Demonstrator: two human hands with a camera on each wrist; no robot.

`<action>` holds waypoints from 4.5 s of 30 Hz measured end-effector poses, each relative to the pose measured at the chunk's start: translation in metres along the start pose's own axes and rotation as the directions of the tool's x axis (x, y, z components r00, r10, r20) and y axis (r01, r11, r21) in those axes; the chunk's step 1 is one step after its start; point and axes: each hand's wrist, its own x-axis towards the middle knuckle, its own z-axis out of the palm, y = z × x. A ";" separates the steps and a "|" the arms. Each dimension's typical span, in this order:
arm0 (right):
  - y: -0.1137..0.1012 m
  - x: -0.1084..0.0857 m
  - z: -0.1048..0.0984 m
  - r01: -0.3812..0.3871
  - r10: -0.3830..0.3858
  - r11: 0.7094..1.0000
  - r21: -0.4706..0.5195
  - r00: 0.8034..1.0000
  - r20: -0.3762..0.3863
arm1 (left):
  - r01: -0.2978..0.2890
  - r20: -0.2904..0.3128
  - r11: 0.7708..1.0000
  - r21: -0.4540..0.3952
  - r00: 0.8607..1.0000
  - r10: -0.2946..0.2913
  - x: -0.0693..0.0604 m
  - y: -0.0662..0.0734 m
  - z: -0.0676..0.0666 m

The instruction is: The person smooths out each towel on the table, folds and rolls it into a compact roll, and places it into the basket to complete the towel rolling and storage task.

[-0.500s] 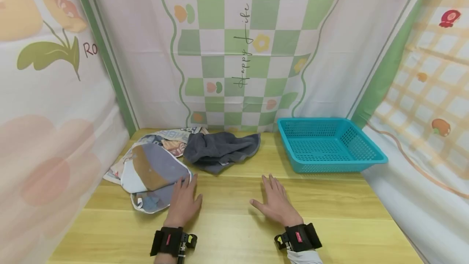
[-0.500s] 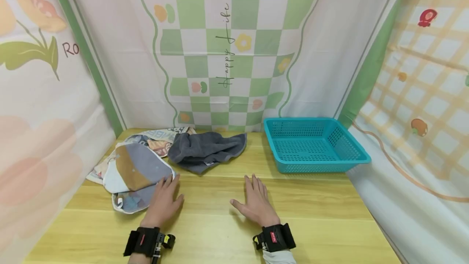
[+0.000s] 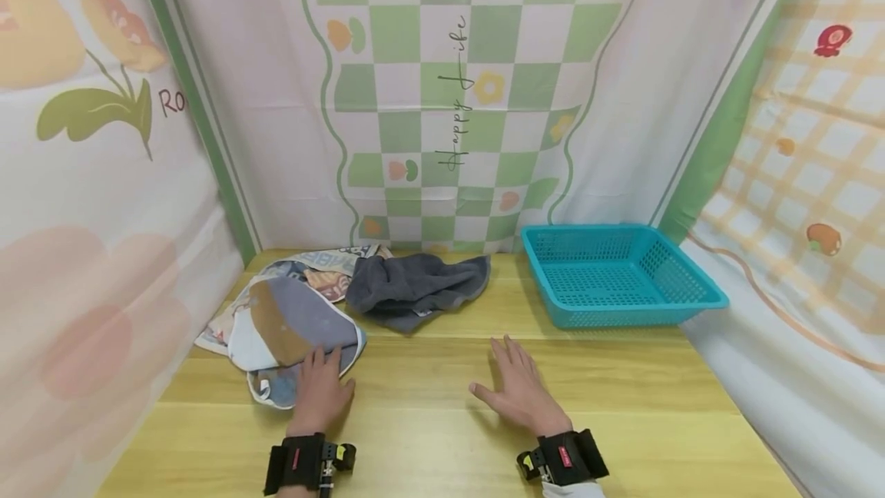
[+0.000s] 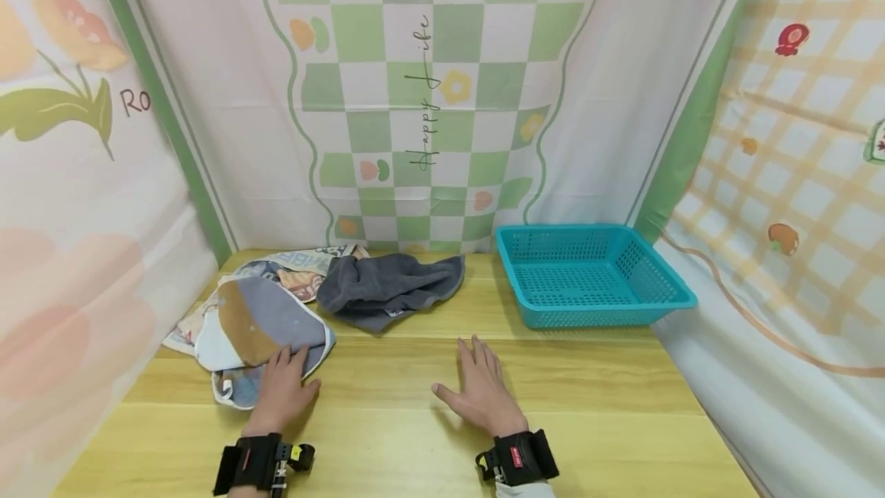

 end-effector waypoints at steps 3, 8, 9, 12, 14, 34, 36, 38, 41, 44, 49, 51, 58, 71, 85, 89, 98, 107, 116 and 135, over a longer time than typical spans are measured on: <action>-0.001 -0.001 0.000 0.002 -0.002 1.000 0.005 1.000 0.002 | 0.017 -0.005 1.000 0.005 1.000 -0.017 0.000 -0.004 -0.002; -0.002 -0.002 0.001 0.008 -0.008 1.000 0.008 1.000 -0.006 | 0.013 -0.041 1.000 0.022 0.999 -0.013 0.000 -0.006 -0.008; -0.002 -0.002 0.001 0.010 -0.010 1.000 0.010 1.000 -0.005 | 0.019 -0.038 0.999 0.027 0.999 -0.018 -0.001 -0.006 -0.009; -0.003 -0.002 0.002 0.016 -0.016 1.000 0.017 1.000 0.000 | 0.037 -0.037 0.999 0.032 0.999 -0.036 -0.002 -0.006 -0.013; -0.003 -0.002 0.003 0.020 -0.020 1.000 0.016 1.000 -0.001 | 0.049 -0.054 0.999 0.014 0.997 -0.049 -0.001 -0.006 -0.014; -0.034 0.015 -0.008 0.114 -0.117 0.992 -0.051 0.991 -0.061 | -0.425 -0.639 0.838 -0.344 0.759 0.122 0.012 0.065 -0.030; -0.041 0.019 -0.011 0.146 -0.149 0.988 -0.039 0.986 -0.076 | -0.475 -0.634 0.810 -0.345 0.754 0.172 0.012 0.078 -0.024; -0.048 0.022 -0.013 0.176 -0.177 0.984 -0.018 0.981 -0.081 | -0.501 -0.610 0.790 -0.354 0.764 0.212 0.010 0.090 -0.017; -0.057 0.026 -0.015 0.221 -0.218 0.975 0.031 0.973 -0.079 | -0.512 -0.526 0.762 -0.396 0.807 0.269 0.004 0.107 -0.005; -0.061 0.028 -0.013 0.274 -0.270 0.958 0.085 0.961 -0.060 | -0.508 -0.438 0.745 -0.433 0.841 0.318 -0.004 0.120 0.007; -0.060 0.027 -0.009 0.355 -0.349 0.905 0.234 0.935 -0.071 | -0.478 -0.327 0.729 -0.490 0.876 0.355 -0.015 0.134 0.019; -0.058 0.026 -0.008 0.367 -0.357 0.883 0.293 0.930 -0.088 | -0.452 -0.256 0.726 -0.518 0.892 0.372 -0.018 0.136 0.021; -0.052 0.023 -0.010 0.365 -0.358 0.863 0.348 0.930 -0.089 | -0.417 -0.063 0.727 -0.546 0.885 0.461 -0.009 0.122 0.009; -0.055 0.018 -0.017 0.345 -0.344 0.873 0.345 0.937 -0.067 | -0.499 0.075 0.833 -0.238 0.846 0.528 0.037 0.089 -0.012; -0.026 0.016 -0.048 0.353 -0.314 0.913 0.206 0.928 -0.199 | -0.420 0.151 0.906 -0.054 0.893 0.423 0.054 0.062 -0.027; -0.012 0.015 -0.054 0.339 -0.299 0.936 0.093 0.908 -0.294 | -0.378 0.085 0.926 0.008 0.923 0.375 0.054 0.052 -0.032; 0.004 0.006 -0.040 0.093 -0.088 0.995 0.019 0.975 -0.202 | -0.272 -0.002 0.962 0.033 0.962 0.272 0.057 0.021 -0.053; 0.022 0.009 -0.029 0.006 0.002 0.999 0.045 0.985 -0.175 | -0.193 -0.005 0.981 0.027 0.981 0.193 0.060 -0.002 -0.080; 0.026 0.035 -0.086 0.180 -0.180 0.983 -0.040 0.895 -0.407 | -0.182 -0.072 0.981 0.064 0.980 0.186 0.075 -0.012 -0.104; 0.099 0.079 -0.139 0.388 -0.339 0.918 -0.079 0.666 -0.664 | -0.341 -0.323 0.937 -0.077 0.898 0.300 0.059 0.015 -0.169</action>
